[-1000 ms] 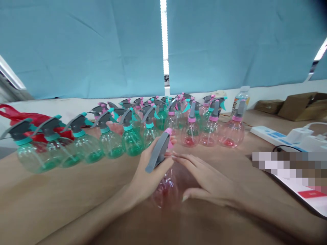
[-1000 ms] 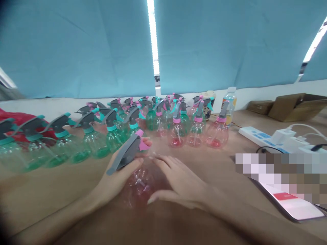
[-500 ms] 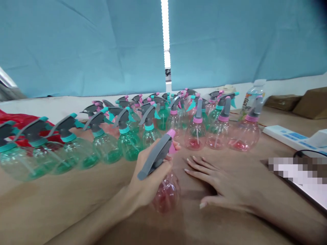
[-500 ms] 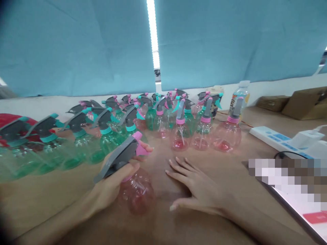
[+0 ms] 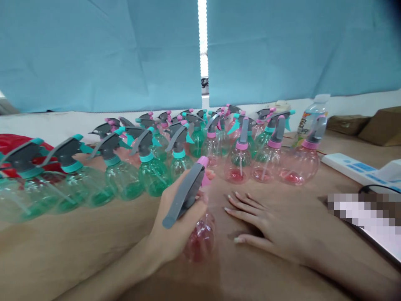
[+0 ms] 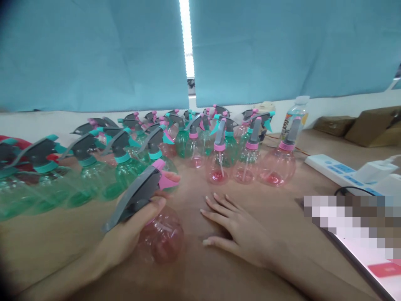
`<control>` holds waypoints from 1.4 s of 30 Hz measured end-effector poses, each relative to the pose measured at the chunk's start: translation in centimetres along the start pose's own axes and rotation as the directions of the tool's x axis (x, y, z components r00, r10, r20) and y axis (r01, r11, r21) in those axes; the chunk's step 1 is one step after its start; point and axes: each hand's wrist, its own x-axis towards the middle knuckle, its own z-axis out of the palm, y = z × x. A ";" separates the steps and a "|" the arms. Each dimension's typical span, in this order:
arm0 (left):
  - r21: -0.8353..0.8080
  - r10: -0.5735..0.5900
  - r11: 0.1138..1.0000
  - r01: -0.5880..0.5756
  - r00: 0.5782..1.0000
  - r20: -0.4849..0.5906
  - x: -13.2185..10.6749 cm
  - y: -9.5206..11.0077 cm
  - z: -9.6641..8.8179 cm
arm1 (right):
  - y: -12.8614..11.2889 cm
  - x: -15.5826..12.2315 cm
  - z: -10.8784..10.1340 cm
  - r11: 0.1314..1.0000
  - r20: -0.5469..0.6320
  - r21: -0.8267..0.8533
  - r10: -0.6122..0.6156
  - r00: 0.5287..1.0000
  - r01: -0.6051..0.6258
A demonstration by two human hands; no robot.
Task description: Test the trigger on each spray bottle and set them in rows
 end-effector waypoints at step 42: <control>0.051 0.038 0.998 -0.039 0.999 0.024 0.4 0.4 0.0 | 0.3 0.1 0.7 1.000 -0.073 -0.024 -0.002 0.997 0.000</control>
